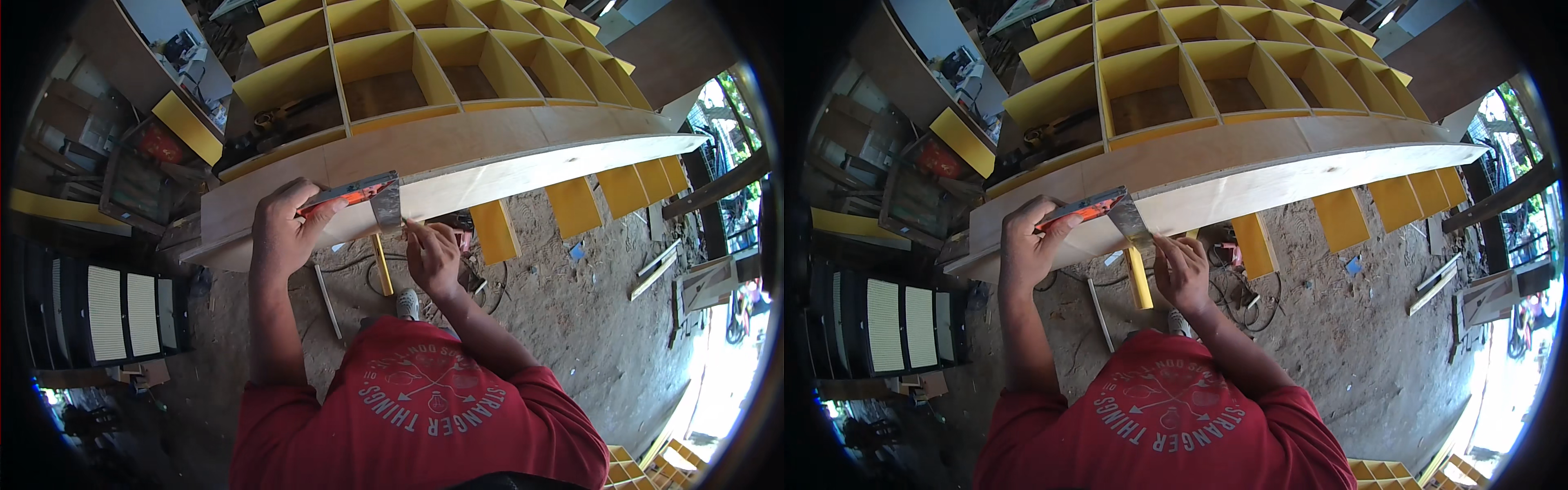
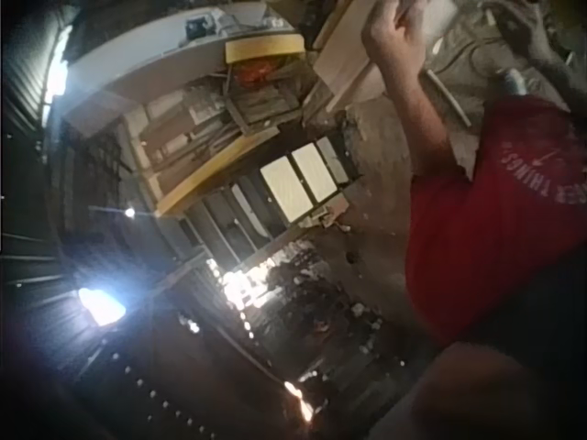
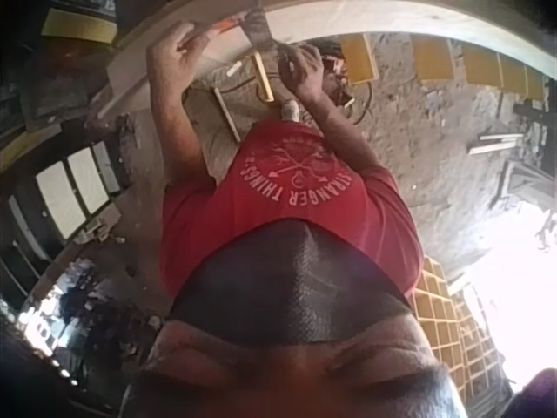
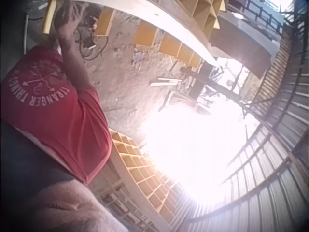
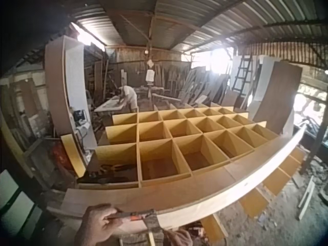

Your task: The person measures and marks a wooden board using a square and a pencil before hammering nails into it to attach it to a yellow shelving frame.

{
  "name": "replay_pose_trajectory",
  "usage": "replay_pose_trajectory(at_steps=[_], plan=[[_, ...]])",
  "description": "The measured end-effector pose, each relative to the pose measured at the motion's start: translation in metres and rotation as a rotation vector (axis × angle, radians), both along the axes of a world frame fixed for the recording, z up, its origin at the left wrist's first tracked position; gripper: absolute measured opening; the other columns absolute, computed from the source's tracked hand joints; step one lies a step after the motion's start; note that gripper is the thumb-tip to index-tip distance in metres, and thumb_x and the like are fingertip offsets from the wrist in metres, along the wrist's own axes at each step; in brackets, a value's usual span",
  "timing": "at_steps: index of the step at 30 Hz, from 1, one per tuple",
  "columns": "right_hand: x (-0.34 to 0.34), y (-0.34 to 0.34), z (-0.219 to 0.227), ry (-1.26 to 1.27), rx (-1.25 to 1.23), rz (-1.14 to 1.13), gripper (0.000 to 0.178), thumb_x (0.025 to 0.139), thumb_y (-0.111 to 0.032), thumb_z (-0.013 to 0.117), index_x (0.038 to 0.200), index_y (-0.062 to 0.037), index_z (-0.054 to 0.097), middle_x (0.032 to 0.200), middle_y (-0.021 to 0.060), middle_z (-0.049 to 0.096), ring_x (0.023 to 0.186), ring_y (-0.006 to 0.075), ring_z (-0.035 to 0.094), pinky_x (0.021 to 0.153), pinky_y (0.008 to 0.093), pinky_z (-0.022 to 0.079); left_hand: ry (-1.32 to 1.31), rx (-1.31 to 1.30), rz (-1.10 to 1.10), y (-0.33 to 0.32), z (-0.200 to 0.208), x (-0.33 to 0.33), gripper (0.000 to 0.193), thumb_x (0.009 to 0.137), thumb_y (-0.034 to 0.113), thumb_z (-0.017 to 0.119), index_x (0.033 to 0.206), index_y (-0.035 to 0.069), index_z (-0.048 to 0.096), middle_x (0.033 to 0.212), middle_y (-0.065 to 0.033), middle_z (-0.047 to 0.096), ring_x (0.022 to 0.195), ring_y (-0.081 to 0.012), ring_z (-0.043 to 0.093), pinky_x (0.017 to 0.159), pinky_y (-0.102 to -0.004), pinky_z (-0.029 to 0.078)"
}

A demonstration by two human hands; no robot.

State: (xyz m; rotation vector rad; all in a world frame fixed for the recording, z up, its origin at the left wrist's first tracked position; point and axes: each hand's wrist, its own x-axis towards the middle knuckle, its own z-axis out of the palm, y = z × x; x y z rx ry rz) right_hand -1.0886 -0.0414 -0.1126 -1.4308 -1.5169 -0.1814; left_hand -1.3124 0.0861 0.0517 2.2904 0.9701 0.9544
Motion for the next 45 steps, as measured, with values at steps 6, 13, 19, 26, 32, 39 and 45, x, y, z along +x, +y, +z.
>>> replay_pose_trajectory(at_steps=[6, 13, 19, 26, 32, 39, 45], plan=[[0.025, -0.013, -0.104, -0.100, -0.515, 0.060, 0.026, 0.098, -0.012, 0.066, 0.123, -0.0065, 0.072, 0.079, 0.0183, 0.074, 0.075, 0.0384, 0.074, 0.075, 0.0512, 0.059, -0.054, 0.016, -0.012, -0.006, 0.005, 0.000, 0.030, 0.094, 0.027, 0.084, 0.089, 0.000, 0.071, 0.080, -0.0142, 0.068, 0.071, -0.0277, 0.066, 0.066, -0.0378, 0.050], [0.035, -0.039, -0.038, 0.126, -0.263, 0.189, 0.032, 0.093, -0.001, 0.067, 0.124, -0.0042, 0.073, 0.093, 0.0194, 0.075, 0.080, 0.0376, 0.074, 0.071, 0.0450, 0.059, 0.012, 0.027, 0.007, -0.003, 0.006, -0.001, 0.030, 0.092, 0.024, 0.085, 0.088, 0.000, 0.068, 0.078, -0.0153, 0.062, 0.070, -0.0322, 0.065, 0.063, -0.0416, 0.049], [0.047, -0.016, 0.114, -0.073, 0.252, 0.291, 0.035, 0.082, 0.005, 0.072, 0.117, 0.0032, 0.073, 0.107, 0.0170, 0.075, 0.091, 0.0333, 0.074, 0.084, 0.0438, 0.058, -0.034, 0.016, -0.007, -0.002, -0.002, -0.006, 0.028, 0.094, 0.021, 0.081, 0.089, -0.002, 0.065, 0.077, -0.0164, 0.060, 0.067, -0.0334, 0.056, 0.063, -0.0393, 0.047], [0.098, 0.033, 0.161, -0.107, 0.209, 0.060, 0.026, 0.092, -0.014, 0.077, 0.117, -0.0068, 0.073, 0.101, 0.0108, 0.071, 0.098, 0.0315, 0.069, 0.096, 0.0442, 0.050, -0.008, -0.002, 0.051, 0.003, -0.009, -0.005, 0.030, 0.096, 0.020, 0.078, 0.089, -0.004, 0.062, 0.075, -0.0082, 0.055, 0.071, -0.0156, 0.050, 0.064, -0.0350, 0.042], [0.123, 0.045, 0.132, -0.177, 0.076, 0.090, 0.019, 0.096, -0.027, 0.073, 0.100, -0.0090, 0.070, 0.092, 0.0094, 0.068, 0.090, 0.0308, 0.067, 0.090, 0.0430, 0.048, -0.050, -0.104, 0.054, 0.027, -0.019, -0.015, 0.028, 0.098, 0.021, 0.077, 0.096, -0.004, 0.067, 0.083, -0.0047, 0.062, 0.077, -0.0165, 0.054, 0.070, -0.0340, 0.044], [0.135, 0.058, 0.129, -0.146, 0.117, 0.211, 0.023, 0.093, -0.031, 0.071, 0.097, -0.0076, 0.069, 0.092, 0.0119, 0.068, 0.092, 0.0331, 0.067, 0.092, 0.0447, 0.047, -0.781, -0.184, 0.186, 0.007, -0.040, -0.034, 0.040, 0.107, 0.025, 0.069, 0.131, -0.007, 0.064, 0.122, -0.0159, 0.067, 0.109, -0.0226, 0.062, 0.092, -0.0373, 0.050], [0.144, 0.090, 0.112, -0.174, 0.085, 0.254, 0.026, 0.090, -0.029, 0.071, 0.104, -0.0068, 0.069, 0.093, 0.0119, 0.069, 0.097, 0.0320, 0.067, 0.098, 0.0433, 0.046, -0.846, -0.179, 0.174, -0.072, -0.040, 0.002, 0.035, 0.110, 0.026, 0.065, 0.130, -0.002, 0.067, 0.132, -0.0160, 0.070, 0.106, -0.0210, 0.065, 0.085, -0.0350, 0.050]])
